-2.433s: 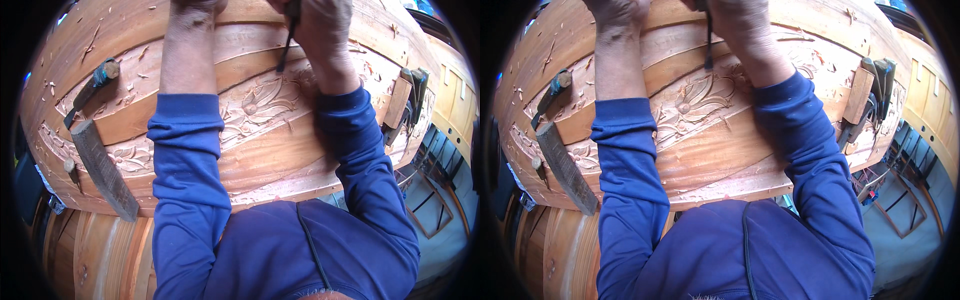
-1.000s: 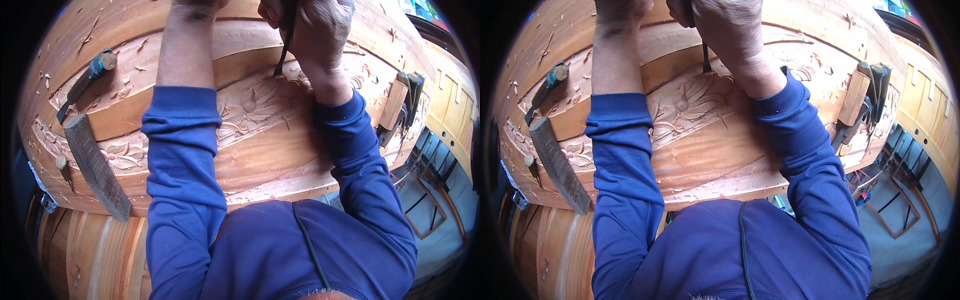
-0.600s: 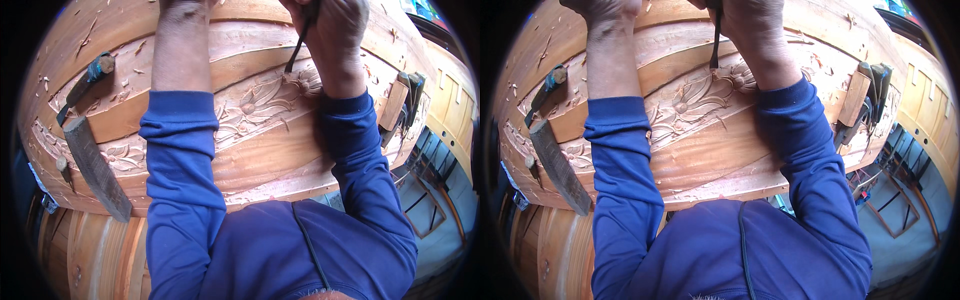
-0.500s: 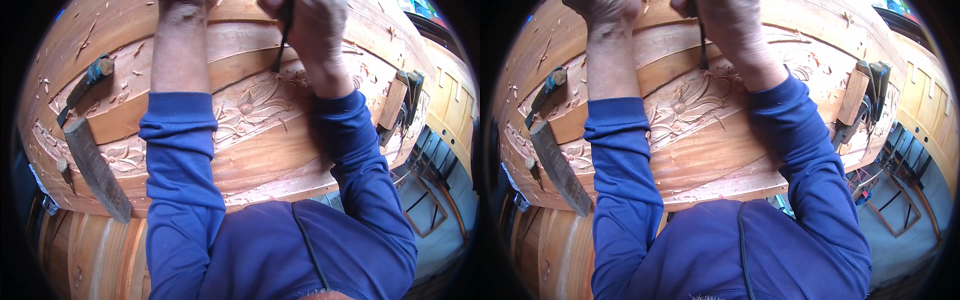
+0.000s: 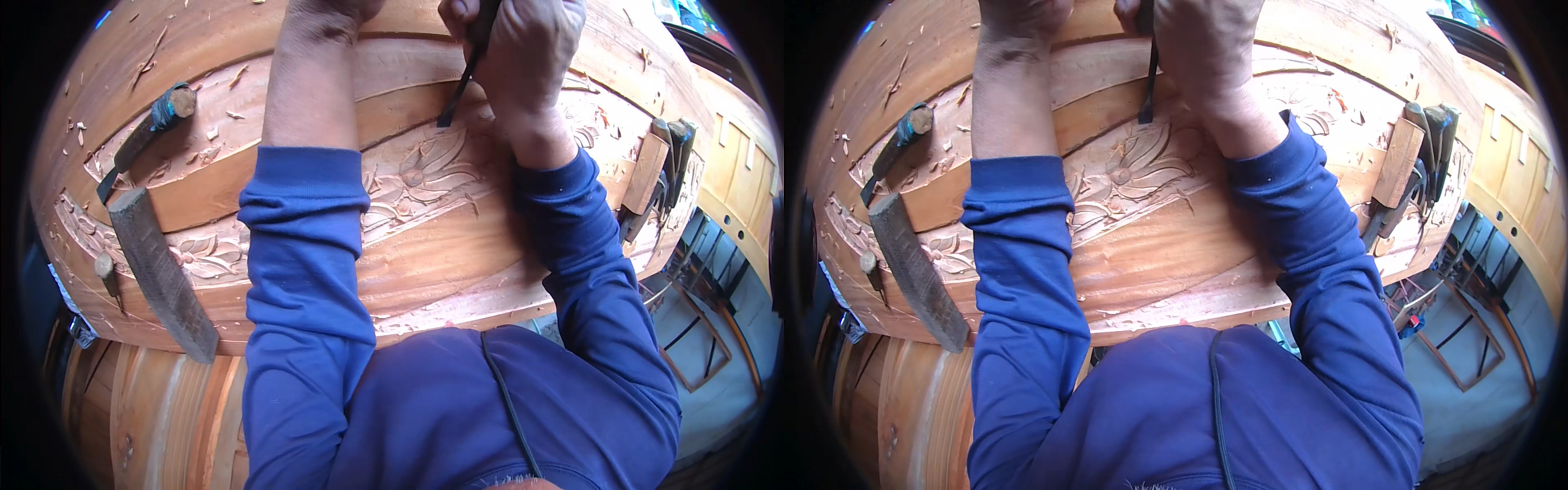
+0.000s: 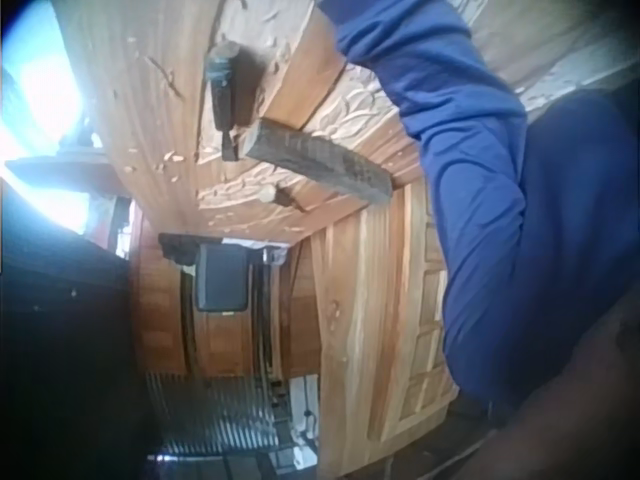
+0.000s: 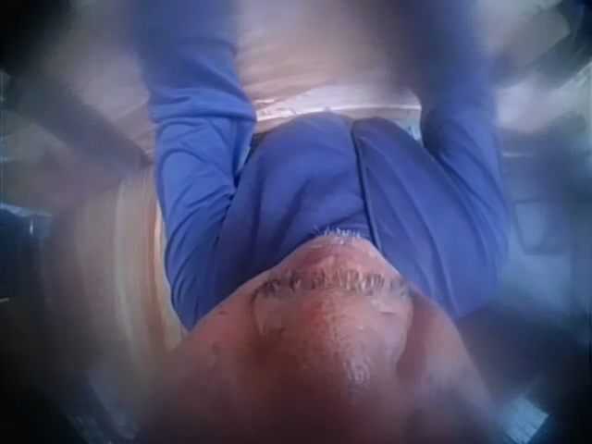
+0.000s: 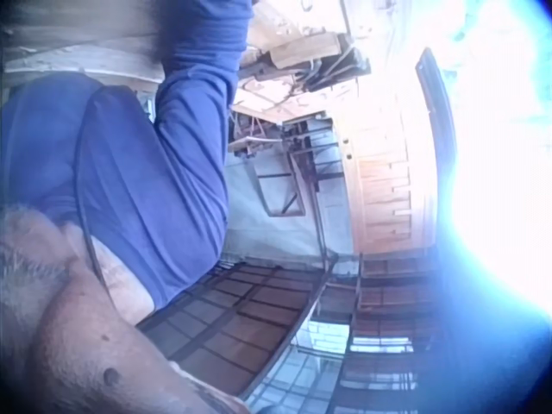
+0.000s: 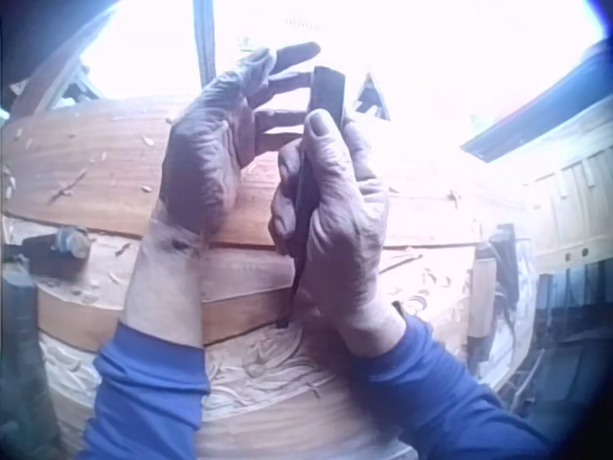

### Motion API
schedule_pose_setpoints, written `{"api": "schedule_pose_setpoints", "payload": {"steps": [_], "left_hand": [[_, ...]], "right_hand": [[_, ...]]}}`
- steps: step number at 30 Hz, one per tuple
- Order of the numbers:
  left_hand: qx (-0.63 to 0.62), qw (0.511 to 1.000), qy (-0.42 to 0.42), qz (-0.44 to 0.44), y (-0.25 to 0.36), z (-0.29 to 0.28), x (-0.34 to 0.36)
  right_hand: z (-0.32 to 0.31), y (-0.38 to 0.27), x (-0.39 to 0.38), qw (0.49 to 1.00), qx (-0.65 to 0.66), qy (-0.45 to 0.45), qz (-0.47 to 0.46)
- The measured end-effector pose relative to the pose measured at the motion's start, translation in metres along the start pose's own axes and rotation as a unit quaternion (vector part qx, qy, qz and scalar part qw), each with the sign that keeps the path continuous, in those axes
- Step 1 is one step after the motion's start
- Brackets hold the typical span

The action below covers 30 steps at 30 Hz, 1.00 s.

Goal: The person carves decorative floral patterns into a large wooden piece using various chisels and a wooden mallet. They switch between different chisels to detail the leaves and petals while clearing wood shavings from the workspace by hand.

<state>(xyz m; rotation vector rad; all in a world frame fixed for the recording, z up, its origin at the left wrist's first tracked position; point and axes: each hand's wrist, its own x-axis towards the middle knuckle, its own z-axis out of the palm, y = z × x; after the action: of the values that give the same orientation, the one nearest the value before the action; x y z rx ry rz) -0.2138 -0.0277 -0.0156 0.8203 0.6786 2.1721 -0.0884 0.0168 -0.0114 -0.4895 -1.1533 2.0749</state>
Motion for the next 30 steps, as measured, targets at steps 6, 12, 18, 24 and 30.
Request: {"api": "schedule_pose_setpoints", "payload": {"steps": [6,12,18,24,30], "left_hand": [[-0.023,0.999,-0.024,-0.027,0.0,0.001,0.0],[-0.008,0.998,-0.058,-0.027,-0.011,0.001,0.001],[0.046,0.998,-0.052,-0.006,-0.01,0.004,0.004],[-0.098,0.993,0.067,0.026,0.001,-0.016,0.006],[-0.189,0.975,0.114,0.003,0.003,-0.018,0.006]], "right_hand": [[0.002,-0.002,0.0,0.995,0.08,-0.044,-0.036],[0.006,-0.004,-0.008,0.994,-0.057,-0.042,-0.088],[0.001,0.01,-0.006,0.995,-0.033,-0.021,-0.086],[0.033,0.005,0.005,0.984,0.063,0.057,0.155],[-0.001,-0.013,0.007,0.997,0.062,0.002,0.054]]}}
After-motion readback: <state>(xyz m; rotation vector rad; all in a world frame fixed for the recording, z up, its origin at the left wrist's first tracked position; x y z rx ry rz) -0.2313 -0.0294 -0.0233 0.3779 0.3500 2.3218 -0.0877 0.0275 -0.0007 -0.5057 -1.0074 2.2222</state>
